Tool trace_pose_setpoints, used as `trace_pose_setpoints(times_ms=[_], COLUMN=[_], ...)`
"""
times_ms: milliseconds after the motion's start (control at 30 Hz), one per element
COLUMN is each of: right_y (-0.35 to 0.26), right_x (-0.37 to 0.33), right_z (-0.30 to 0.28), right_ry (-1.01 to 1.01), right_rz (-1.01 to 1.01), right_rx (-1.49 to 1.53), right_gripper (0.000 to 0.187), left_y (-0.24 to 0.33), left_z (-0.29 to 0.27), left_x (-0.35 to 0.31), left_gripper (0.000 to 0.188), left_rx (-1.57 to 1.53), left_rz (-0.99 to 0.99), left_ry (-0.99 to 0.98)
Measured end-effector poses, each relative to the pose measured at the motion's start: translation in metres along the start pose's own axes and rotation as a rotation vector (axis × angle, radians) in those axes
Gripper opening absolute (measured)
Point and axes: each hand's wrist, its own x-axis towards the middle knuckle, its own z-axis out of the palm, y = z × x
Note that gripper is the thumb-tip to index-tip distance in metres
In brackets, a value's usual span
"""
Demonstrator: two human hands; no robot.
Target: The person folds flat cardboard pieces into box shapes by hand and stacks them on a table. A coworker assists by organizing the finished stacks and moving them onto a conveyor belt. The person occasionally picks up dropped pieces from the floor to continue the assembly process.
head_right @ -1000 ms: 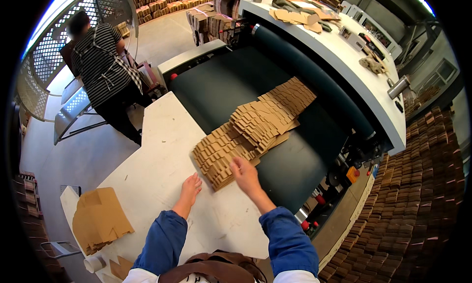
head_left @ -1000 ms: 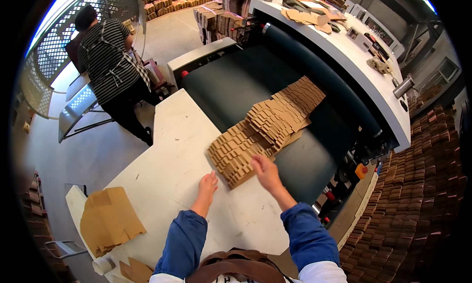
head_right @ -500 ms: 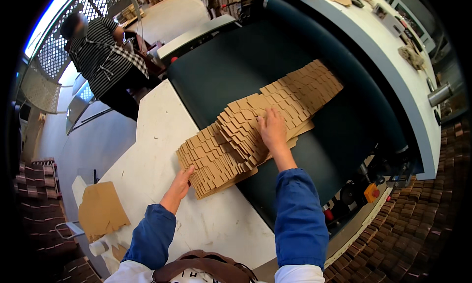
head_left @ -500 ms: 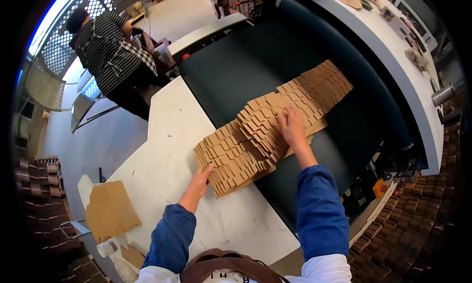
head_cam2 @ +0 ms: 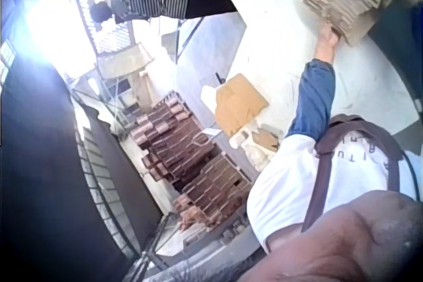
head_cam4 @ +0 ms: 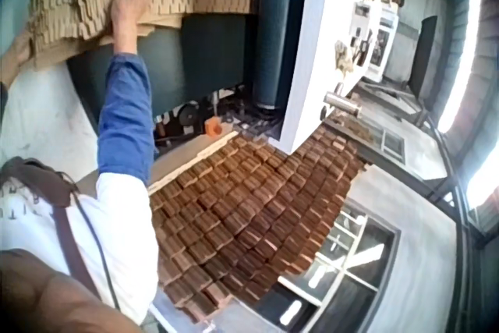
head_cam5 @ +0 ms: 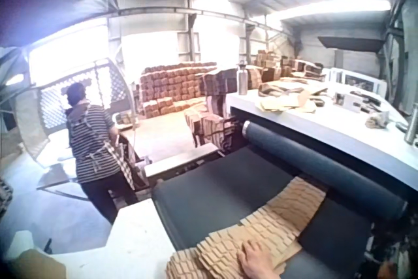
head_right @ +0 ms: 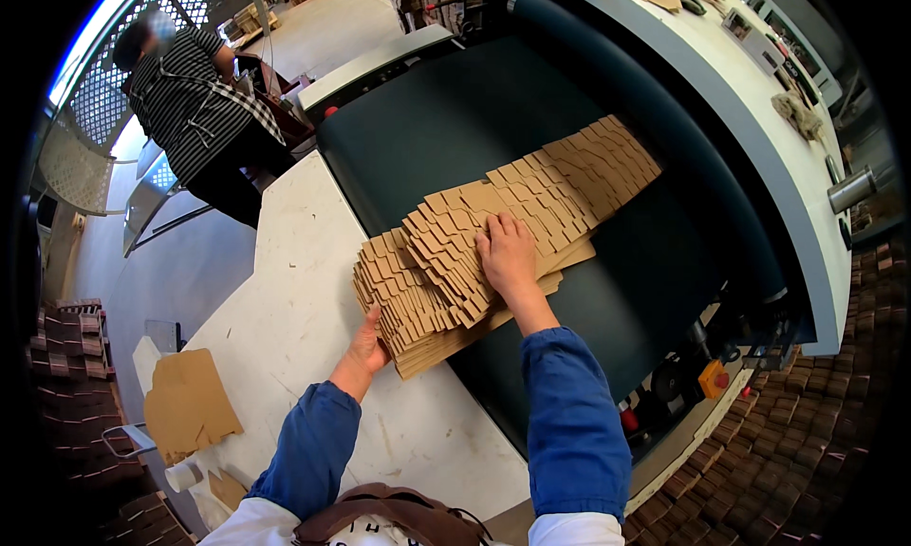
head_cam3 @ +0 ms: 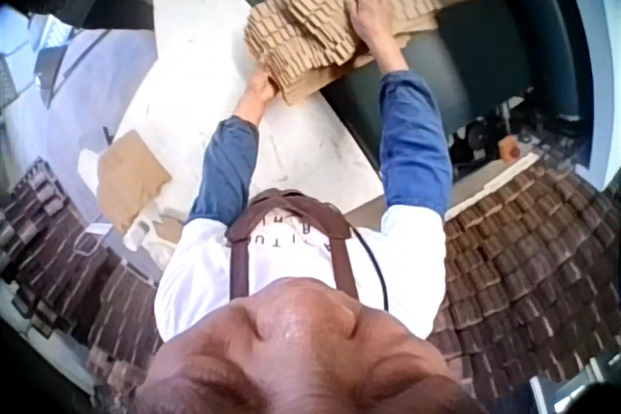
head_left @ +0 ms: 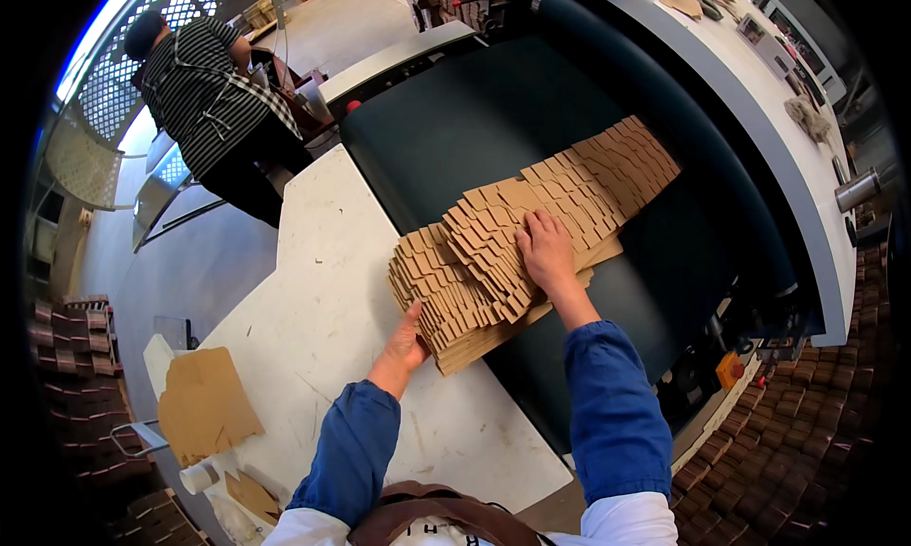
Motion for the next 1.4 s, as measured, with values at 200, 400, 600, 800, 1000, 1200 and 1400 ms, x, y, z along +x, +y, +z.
trace_pose_setpoints(times_ms=[200,400,600,800,1000,1200,1400], right_y=[-0.048,-0.235,-0.308,-0.325,-0.360,-0.333,-0.347], right_x=[-0.036,-0.230,-0.302,-0.302,-0.314,-0.426,-0.403], right_z=[0.004,0.009,0.042,0.011,-0.013,-0.013,-0.055], right_ry=[-0.039,-0.230,-0.250,-0.053,0.177,-0.234,-0.422], right_rz=[0.032,-0.160,0.134,-0.151,-0.269,0.086,0.240], right_rx=[0.068,0.366,0.197,0.416,0.585,0.657,0.776], right_gripper=[0.041,0.042,0.052,0.066,0.076,0.054,0.045], left_y=[-0.001,0.007,0.012,0.021,0.000,-0.026,0.007], left_z=[-0.033,-0.209,-0.316,-0.212,-0.180,-0.212,-0.202], left_x=[-0.050,-0.299,-0.394,-0.435,-0.485,-0.470,-0.468], left_gripper=[0.045,0.054,0.055,0.060,0.090,0.116,0.123], left_rx=[0.052,-0.044,0.140,0.615,1.208,1.526,1.533], left_rz=[-0.021,0.073,0.022,0.147,0.837,0.692,0.393], left_ry=[0.187,0.195,0.256,0.023,-0.147,-0.159,-0.226])
